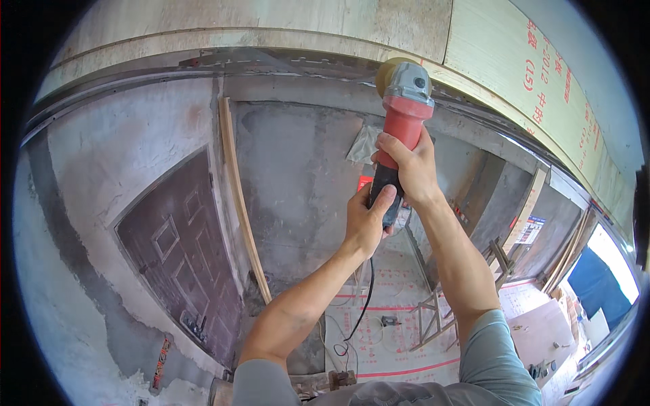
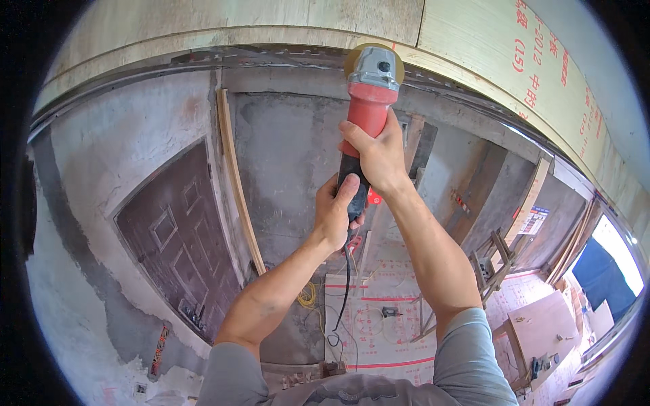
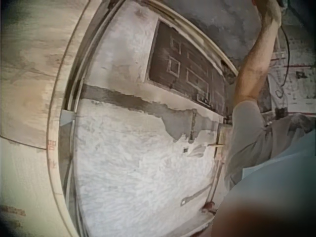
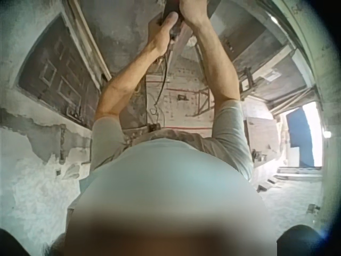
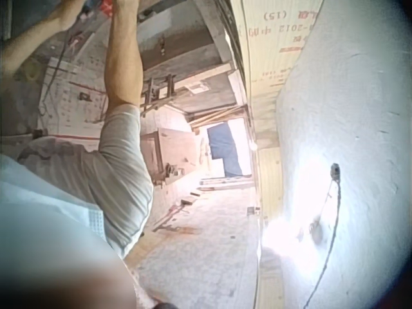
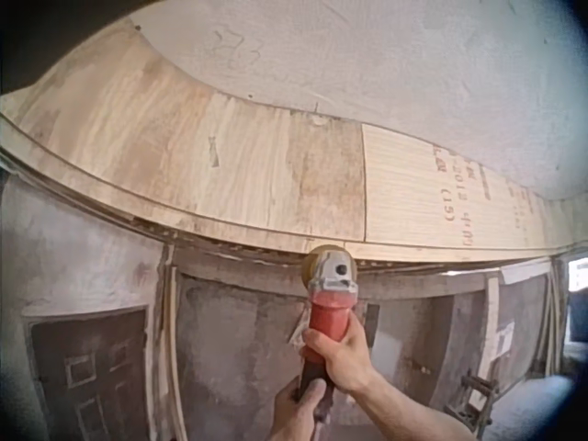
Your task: Using an angle grinder to smooth or trim the edge of a plywood panel where it meets a structural wall joint.
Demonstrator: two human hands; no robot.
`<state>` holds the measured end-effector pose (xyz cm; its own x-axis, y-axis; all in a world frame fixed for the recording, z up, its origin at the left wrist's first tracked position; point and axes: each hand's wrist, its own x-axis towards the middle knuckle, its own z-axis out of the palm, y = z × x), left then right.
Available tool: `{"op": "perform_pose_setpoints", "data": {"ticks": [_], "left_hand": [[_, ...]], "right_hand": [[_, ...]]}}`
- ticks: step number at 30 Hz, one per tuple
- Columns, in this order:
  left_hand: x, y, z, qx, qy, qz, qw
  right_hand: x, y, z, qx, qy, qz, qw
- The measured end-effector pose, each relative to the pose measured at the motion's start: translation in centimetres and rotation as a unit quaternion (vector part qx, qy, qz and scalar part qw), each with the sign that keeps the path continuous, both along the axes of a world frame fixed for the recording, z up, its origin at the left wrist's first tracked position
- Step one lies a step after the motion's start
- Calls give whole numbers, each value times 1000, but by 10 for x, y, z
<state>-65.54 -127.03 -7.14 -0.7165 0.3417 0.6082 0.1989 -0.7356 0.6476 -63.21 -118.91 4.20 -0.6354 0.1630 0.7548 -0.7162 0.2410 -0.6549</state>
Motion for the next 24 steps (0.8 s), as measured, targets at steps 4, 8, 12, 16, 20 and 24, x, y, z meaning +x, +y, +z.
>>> {"op": "perform_pose_setpoints", "data": {"ticks": [4,8,12,16,20,24], "left_hand": [[-4,-1,-2,7,-10,-16,1000],[1,-2,3,-19,10,16,1000],[-4,-7,4,-22,-6,13,1000],[-4,-19,10,-20,-20,13,1000],[-5,-20,7,-64,-8,1,998],[-8,-24,5,-76,-15,8,997]], "right_hand": [[2,-3,1,5,-6,-16,1000],[-2,3,-1,-16,-2,-2,1000],[-6,-2,2,-21,7,11,1000],[-7,-12,7,-17,-2,3,1000],[-1,-8,-2,-59,6,2,998],[-8,-10,-4,-64,16,7,998]]}}
